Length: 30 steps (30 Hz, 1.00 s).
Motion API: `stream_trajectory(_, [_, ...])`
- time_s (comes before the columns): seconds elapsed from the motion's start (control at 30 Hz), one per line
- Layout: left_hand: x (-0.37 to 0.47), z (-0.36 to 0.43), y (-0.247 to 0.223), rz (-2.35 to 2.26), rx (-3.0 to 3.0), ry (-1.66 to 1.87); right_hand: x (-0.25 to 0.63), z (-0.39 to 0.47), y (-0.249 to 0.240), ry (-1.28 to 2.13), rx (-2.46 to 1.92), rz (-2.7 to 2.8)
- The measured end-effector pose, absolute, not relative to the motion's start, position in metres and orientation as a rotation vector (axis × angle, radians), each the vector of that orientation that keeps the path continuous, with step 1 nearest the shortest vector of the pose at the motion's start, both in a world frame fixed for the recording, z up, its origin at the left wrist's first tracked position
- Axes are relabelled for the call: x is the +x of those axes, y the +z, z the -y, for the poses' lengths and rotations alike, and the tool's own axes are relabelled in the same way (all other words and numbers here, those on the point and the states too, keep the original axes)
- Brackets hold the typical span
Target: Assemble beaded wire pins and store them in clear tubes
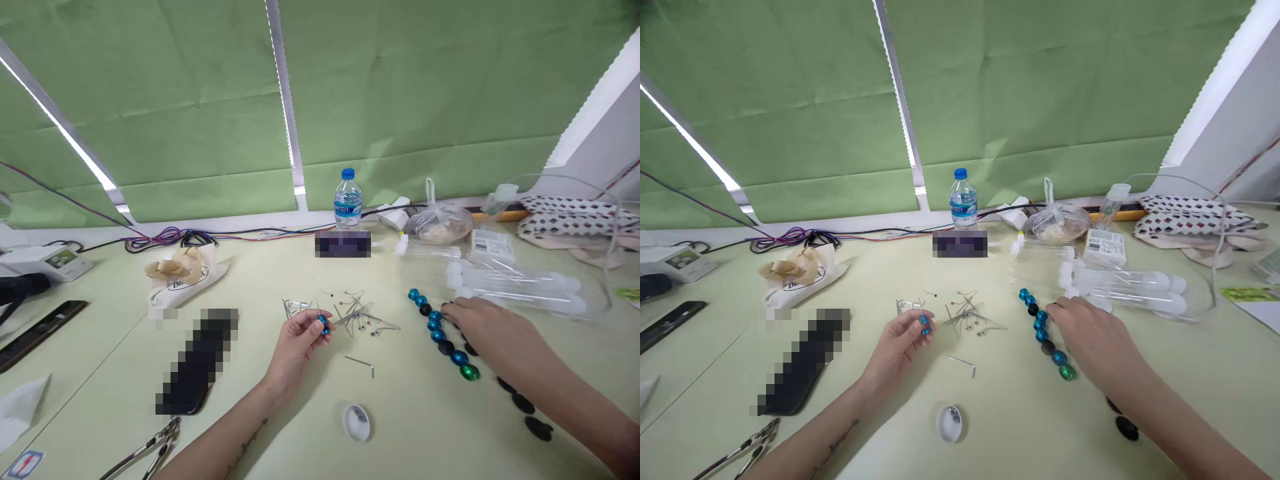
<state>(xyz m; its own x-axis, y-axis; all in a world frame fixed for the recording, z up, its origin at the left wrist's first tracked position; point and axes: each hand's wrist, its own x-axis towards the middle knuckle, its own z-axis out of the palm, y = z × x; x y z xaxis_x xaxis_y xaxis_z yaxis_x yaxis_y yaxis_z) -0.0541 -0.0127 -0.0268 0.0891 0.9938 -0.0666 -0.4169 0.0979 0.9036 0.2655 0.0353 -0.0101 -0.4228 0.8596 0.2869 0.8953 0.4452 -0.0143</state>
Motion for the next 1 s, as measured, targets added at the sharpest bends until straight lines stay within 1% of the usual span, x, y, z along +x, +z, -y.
stream_trajectory(0.27, [-0.056, 0.01, -0.026, -0.882, 0.8, 1.267, 0.242, -0.029, -0.005, -0.231, -1.756, 2.486])
stream_trajectory(0.6, [-0.056, 0.012, -0.023, -0.906, 0.926, 1.204, 0.245, -0.034, -0.03, -0.309, -1.608, 2.554])
stream_trajectory(0.77, [-0.061, 0.007, -0.021, -0.937, 0.958, 1.288, 0.247, -0.034, -0.031, -0.316, -1.609, 2.565])
stream_trajectory(1.0, [-0.076, 0.0, -0.012, -0.996, 0.965, 1.447, 0.239, -0.028, -0.022, -0.606, -1.583, 2.542])
